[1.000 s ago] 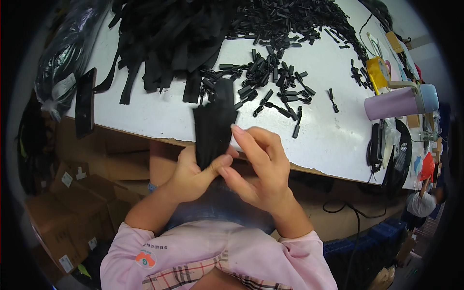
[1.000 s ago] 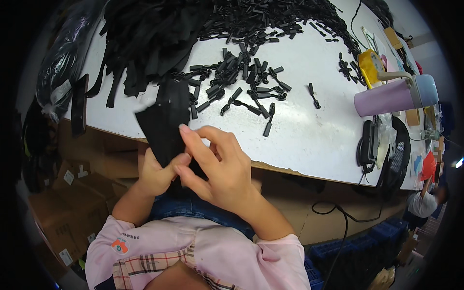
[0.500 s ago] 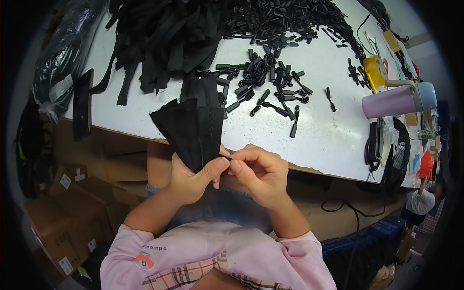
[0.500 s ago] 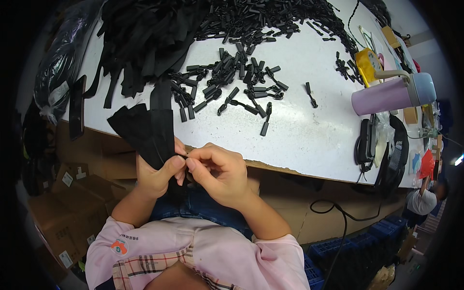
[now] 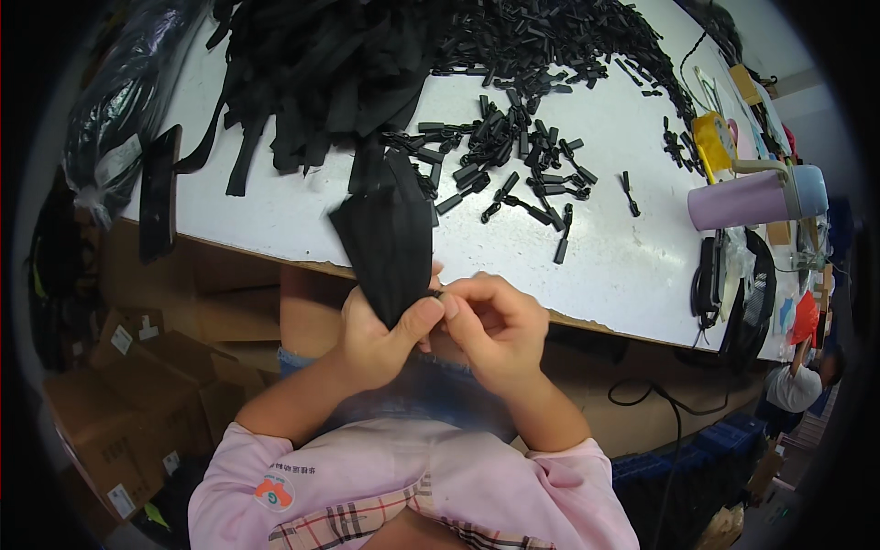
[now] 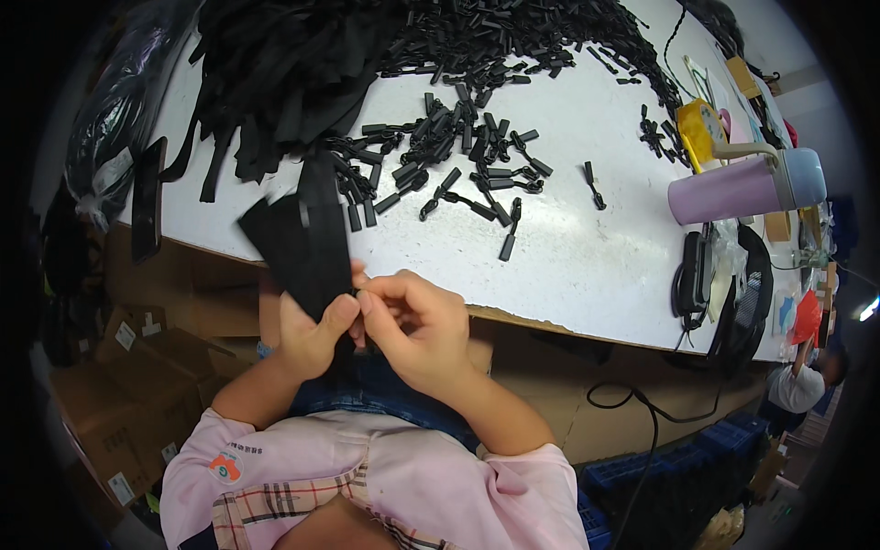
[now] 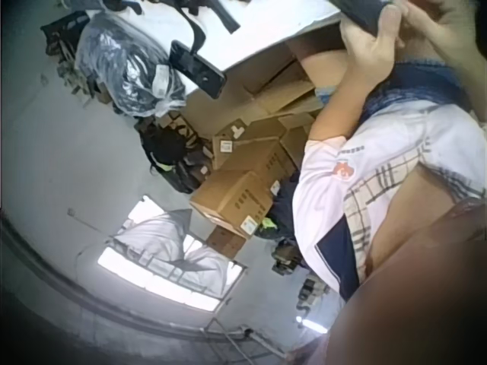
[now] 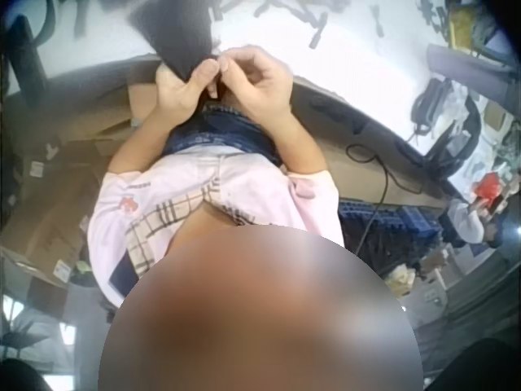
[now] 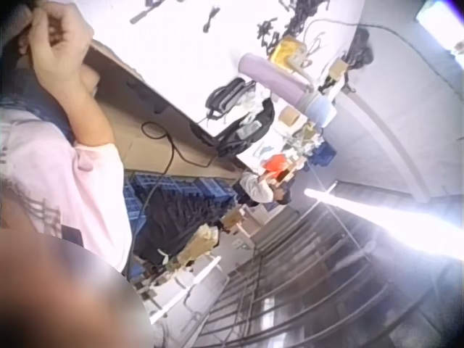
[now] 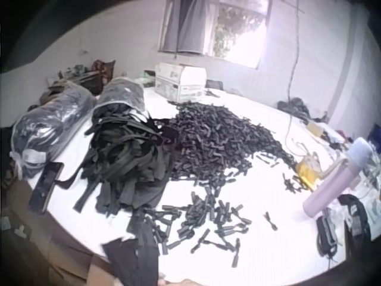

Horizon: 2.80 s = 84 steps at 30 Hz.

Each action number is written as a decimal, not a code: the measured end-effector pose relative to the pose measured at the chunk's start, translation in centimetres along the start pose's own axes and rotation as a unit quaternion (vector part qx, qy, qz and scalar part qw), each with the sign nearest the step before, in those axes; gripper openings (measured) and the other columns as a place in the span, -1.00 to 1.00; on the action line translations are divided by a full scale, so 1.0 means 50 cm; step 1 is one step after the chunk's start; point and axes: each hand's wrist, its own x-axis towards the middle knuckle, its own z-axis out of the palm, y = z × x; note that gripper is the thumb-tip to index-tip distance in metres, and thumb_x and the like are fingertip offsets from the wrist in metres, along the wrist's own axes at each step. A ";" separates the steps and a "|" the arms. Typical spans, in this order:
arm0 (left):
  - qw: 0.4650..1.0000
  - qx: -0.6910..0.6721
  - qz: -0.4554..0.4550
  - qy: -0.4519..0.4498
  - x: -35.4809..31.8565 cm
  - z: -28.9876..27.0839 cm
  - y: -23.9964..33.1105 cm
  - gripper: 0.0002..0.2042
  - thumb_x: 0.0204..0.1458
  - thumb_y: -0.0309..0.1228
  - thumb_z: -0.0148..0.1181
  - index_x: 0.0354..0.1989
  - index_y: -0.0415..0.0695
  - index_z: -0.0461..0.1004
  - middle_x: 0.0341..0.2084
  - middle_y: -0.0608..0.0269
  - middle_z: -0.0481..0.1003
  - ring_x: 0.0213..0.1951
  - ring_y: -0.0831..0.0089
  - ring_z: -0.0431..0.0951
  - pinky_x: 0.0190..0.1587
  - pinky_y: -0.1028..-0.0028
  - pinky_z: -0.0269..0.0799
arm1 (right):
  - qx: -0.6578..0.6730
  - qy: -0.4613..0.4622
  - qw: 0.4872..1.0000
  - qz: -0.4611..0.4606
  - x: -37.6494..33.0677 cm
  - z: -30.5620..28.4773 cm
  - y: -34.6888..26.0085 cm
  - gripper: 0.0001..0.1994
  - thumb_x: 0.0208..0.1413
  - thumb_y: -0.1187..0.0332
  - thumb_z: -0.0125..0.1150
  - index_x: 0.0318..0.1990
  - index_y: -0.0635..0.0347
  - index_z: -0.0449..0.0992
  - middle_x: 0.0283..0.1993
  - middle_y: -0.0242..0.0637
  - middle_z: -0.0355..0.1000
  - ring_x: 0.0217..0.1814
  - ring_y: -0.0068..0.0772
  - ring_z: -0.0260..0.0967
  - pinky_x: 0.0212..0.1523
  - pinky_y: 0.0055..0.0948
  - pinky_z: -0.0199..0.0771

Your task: Assembling zipper sliders onto zipper tapes by hand at a workbench.

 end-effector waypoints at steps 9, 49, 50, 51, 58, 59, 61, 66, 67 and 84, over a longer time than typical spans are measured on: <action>0.997 -0.029 -0.061 0.039 -0.004 -0.005 0.008 -0.82 -0.11 -0.47 0.11 -0.32 -0.27 0.36 -0.48 0.31 0.40 -0.40 0.63 0.38 -0.32 0.64 0.30 | 0.026 0.016 0.998 0.053 -0.009 -0.012 0.014 -0.94 -0.06 0.53 0.04 -0.42 0.36 0.39 -0.58 -0.39 0.33 -0.64 -0.73 0.21 -0.66 -0.78 0.18; 0.999 0.024 -0.019 0.036 0.018 0.005 -0.004 -0.90 -0.12 -0.52 0.10 -0.42 -0.26 0.40 -0.53 0.34 0.41 -0.49 0.68 0.34 -0.43 0.66 0.27 | -0.123 -0.065 0.984 -0.112 0.038 -0.056 0.004 -0.88 -0.23 0.70 0.05 -0.46 0.39 0.38 -0.45 -0.25 0.29 -0.49 -0.63 0.27 -0.55 -0.73 0.31; 0.999 0.034 -0.014 0.027 0.018 0.003 -0.005 -0.91 -0.12 -0.52 0.10 -0.43 -0.26 0.40 -0.53 0.35 0.41 -0.49 0.68 0.34 -0.44 0.67 0.27 | -0.122 -0.065 0.984 -0.112 0.038 -0.057 0.004 -0.88 -0.23 0.70 0.05 -0.46 0.39 0.38 -0.45 -0.25 0.29 -0.49 -0.63 0.27 -0.55 -0.73 0.31; 0.999 0.034 -0.014 0.027 0.019 0.002 -0.004 -0.91 -0.12 -0.52 0.10 -0.43 -0.26 0.40 -0.53 0.35 0.41 -0.49 0.68 0.34 -0.44 0.67 0.27 | -0.131 -0.064 0.982 -0.122 0.038 -0.059 0.004 -0.88 -0.25 0.70 0.06 -0.46 0.37 0.40 -0.46 -0.26 0.30 -0.50 -0.62 0.27 -0.55 -0.73 0.30; 0.992 0.122 -0.022 0.025 0.016 -0.005 0.006 -0.89 -0.14 -0.53 0.11 -0.42 -0.26 0.40 -0.53 0.36 0.40 -0.48 0.69 0.34 -0.42 0.67 0.26 | -0.212 -0.061 0.959 -0.175 0.042 -0.055 0.002 -0.88 -0.28 0.66 0.11 -0.49 0.30 0.43 -0.51 -0.29 0.31 -0.59 -0.62 0.26 -0.61 -0.71 0.26; 0.992 0.122 -0.022 0.033 0.014 -0.005 0.007 -0.88 -0.15 -0.52 0.12 -0.41 -0.26 0.40 -0.52 0.35 0.40 -0.46 0.69 0.34 -0.41 0.67 0.27 | -0.212 -0.061 0.959 -0.175 0.042 -0.052 0.004 -0.88 -0.28 0.66 0.11 -0.49 0.30 0.43 -0.51 -0.29 0.31 -0.59 -0.62 0.26 -0.61 -0.71 0.26; 0.995 0.093 -0.011 0.046 0.016 0.000 0.008 -0.87 -0.15 -0.52 0.12 -0.39 -0.26 0.40 -0.49 0.34 0.41 -0.44 0.68 0.35 -0.38 0.67 0.27 | -0.200 -0.047 0.964 -0.167 0.040 -0.049 0.009 -0.89 -0.25 0.64 0.13 -0.48 0.32 0.42 -0.50 -0.30 0.30 -0.60 -0.66 0.24 -0.61 -0.74 0.24; 0.992 0.094 0.034 0.081 0.012 0.007 0.018 -0.83 -0.13 -0.53 0.09 -0.32 -0.27 0.38 -0.43 0.29 0.41 -0.36 0.64 0.37 -0.29 0.63 0.29 | -0.067 0.041 0.993 -0.085 0.006 -0.020 0.032 -0.92 -0.18 0.62 0.12 -0.45 0.36 0.39 -0.46 -0.31 0.29 -0.58 -0.71 0.22 -0.63 -0.76 0.19; 0.992 0.092 0.033 0.081 0.013 0.008 0.015 -0.83 -0.13 -0.53 0.09 -0.32 -0.27 0.38 -0.43 0.29 0.41 -0.36 0.64 0.37 -0.29 0.63 0.29 | -0.054 0.036 0.996 -0.068 0.003 -0.018 0.033 -0.93 -0.16 0.61 0.11 -0.45 0.37 0.38 -0.45 -0.31 0.28 -0.58 -0.72 0.21 -0.63 -0.76 0.18; 0.999 0.026 0.022 -0.025 0.019 -0.004 0.023 -0.84 -0.10 -0.55 0.03 -0.30 -0.30 0.38 -0.41 0.24 0.43 -0.36 0.58 0.40 -0.27 0.60 0.32 | 0.205 -0.039 0.970 0.128 0.008 -0.031 0.023 -0.96 -0.07 0.56 0.05 -0.45 0.33 0.33 -0.56 -0.43 0.24 -0.68 -0.81 0.05 -0.71 -0.79 0.01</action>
